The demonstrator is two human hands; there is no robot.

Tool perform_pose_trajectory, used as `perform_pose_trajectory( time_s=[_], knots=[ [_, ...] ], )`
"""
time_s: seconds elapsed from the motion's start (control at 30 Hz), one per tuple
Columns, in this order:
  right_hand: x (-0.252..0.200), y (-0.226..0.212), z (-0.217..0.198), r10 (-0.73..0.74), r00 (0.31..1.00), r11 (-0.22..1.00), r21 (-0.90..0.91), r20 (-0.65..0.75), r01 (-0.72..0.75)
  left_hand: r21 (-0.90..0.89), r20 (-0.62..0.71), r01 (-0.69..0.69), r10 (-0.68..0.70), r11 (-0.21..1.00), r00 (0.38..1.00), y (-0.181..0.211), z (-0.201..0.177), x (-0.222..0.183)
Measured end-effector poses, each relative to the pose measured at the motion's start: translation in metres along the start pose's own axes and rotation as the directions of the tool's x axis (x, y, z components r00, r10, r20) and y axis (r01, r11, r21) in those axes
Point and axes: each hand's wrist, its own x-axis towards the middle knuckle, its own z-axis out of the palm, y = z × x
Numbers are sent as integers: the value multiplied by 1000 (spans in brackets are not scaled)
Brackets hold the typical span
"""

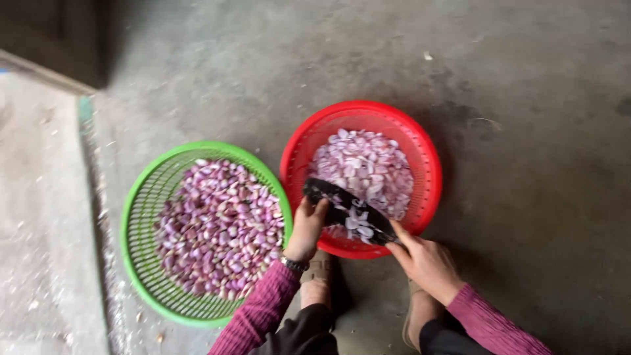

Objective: Slicing shallots into a basket using a handheld mandoline slicer.

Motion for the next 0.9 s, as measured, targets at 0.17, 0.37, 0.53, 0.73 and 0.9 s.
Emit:
perform_pose_trajectory(
  time_s=[0.17,0.37,0.53,0.73,0.9],
  knots=[
    [-1,-5,-4,278,943,899,298,181,-322,760,177,-491,590,427,788,55,-27,-7],
    [-1,3,-1,272,949,898,311,160,-310,981,35,15,249,-195,968,16,-180,64],
    [-3,4,1,250,952,917,273,178,-292,996,-90,81,308,42,947,11,-179,56],
    [0,-17,-17,228,949,918,277,216,-284,506,-300,28,145,862,943,89,-110,-10],
    [2,-28,-18,121,984,946,286,133,-155,-429,84,231,-216,873,973,61,-71,-14]
  ],
)
